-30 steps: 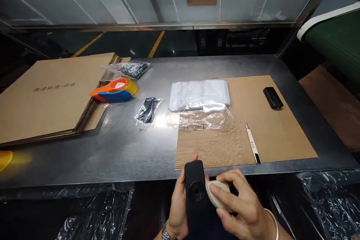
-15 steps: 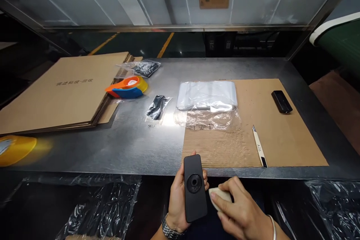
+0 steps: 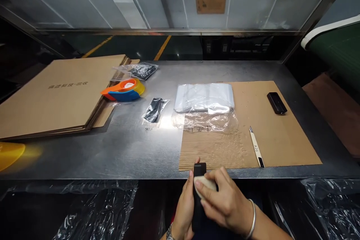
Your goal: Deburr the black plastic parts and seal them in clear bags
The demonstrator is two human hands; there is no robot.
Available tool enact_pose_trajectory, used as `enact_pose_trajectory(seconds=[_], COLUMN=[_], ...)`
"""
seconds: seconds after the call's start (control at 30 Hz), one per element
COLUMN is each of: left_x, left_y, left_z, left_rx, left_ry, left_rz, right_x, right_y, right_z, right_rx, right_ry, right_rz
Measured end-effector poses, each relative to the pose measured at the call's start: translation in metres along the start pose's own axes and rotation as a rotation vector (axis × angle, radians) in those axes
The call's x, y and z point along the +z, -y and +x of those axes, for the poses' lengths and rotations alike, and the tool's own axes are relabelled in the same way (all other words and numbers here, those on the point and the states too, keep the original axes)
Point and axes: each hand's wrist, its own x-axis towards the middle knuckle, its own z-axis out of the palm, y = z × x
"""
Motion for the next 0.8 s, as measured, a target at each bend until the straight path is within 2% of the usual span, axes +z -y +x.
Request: enact_pose_trajectory(seconds=[0.1,0.17,0.23,0.33,0.4,0.43,0.5,0.53,0.57,0.63,0.67,0.7,0.8], left_x=[-0.003,-0.006,-0.011,-0.020,-0.027,-0.030,-0.035,-0.036,-0.036,-0.036,-0.036,-0.036,-0.039], left_y=[0.008,0.013,0.015,0.014,0.011,0.009,0.008,0.007,0.007,0.006,0.005,0.005,0.006], left_z=[-0.003,-0.003,-0.002,0.002,0.005,0.006,0.007,0.008,0.008,0.008,0.008,0.008,0.010], left_rx=[0.038,0.080,0.190,0.360,0.400,0.413,0.425,0.435,0.454,0.499,0.529,0.562,0.595], left_ry=[0.069,0.155,0.231,0.358,0.416,0.389,0.311,0.315,0.363,0.545,0.613,0.633,0.511], left_rz=[0.215,0.246,0.264,0.350,0.443,0.486,0.560,0.592,0.631,0.729,0.767,0.789,0.825], right_x=[-0.001,0.000,0.003,0.003,-0.004,-0.010,-0.022,-0.027,-0.030,-0.031,-0.028,-0.023,-0.004], right_y=[-0.022,-0.034,-0.042,-0.040,-0.028,-0.021,-0.006,-0.001,0.002,0.000,-0.005,-0.012,-0.047], right_z=[0.008,0.011,0.010,0.004,0.001,0.000,0.000,0.001,0.002,0.003,0.003,0.001,-0.007], right_rx=[0.090,0.187,0.320,0.419,0.386,0.344,0.232,0.180,0.143,0.135,0.163,0.195,0.321], right_ry=[-0.074,-0.104,-0.114,-0.114,-0.104,-0.090,-0.023,0.021,0.057,0.087,0.077,0.056,-0.041], right_rz=[0.095,0.291,0.484,0.632,0.675,0.684,0.641,0.591,0.533,0.428,0.389,0.356,0.137])
